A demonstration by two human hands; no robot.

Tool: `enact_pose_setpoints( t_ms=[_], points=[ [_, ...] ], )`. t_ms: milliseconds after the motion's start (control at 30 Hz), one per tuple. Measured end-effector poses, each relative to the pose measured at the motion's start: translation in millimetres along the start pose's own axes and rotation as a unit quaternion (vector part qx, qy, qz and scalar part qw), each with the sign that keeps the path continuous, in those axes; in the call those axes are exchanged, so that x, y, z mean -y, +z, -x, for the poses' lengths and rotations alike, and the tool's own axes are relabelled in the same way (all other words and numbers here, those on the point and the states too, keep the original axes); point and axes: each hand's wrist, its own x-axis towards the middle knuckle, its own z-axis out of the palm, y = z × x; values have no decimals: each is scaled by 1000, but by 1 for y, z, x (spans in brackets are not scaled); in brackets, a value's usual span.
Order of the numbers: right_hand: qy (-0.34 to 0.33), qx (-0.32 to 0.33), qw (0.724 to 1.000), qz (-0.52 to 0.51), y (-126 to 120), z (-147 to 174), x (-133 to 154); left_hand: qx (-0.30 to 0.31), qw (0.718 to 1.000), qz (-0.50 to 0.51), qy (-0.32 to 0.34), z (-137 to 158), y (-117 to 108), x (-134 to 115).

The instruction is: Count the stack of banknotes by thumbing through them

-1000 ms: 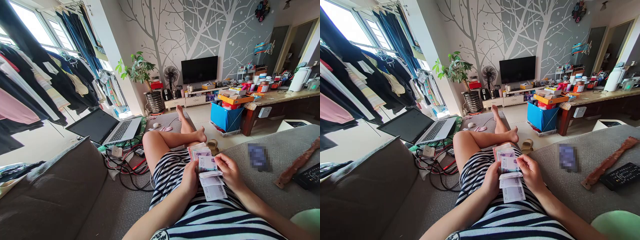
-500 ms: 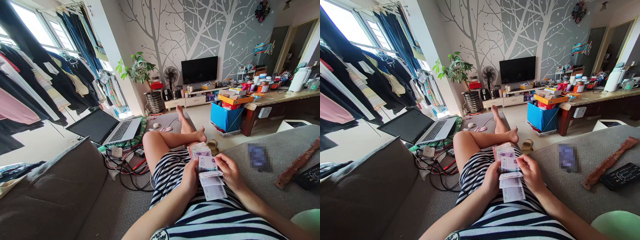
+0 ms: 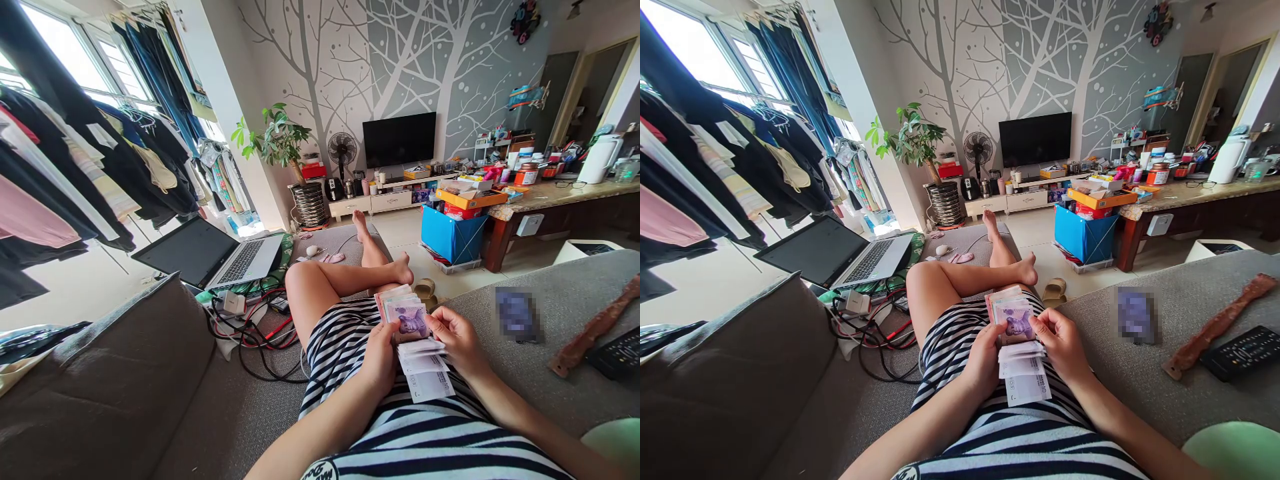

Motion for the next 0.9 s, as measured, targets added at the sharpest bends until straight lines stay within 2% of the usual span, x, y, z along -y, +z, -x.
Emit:
enact_pose_setpoints(
  t_ms=[333,900],
  points=[
    [10,-7,1000,13,0,-2,-6,9,1000,-21,3,-2,-5,4],
    [-4,0,1000,-25,2,4,7,-2,1000,-13,6,-7,-9,8]
  ],
)
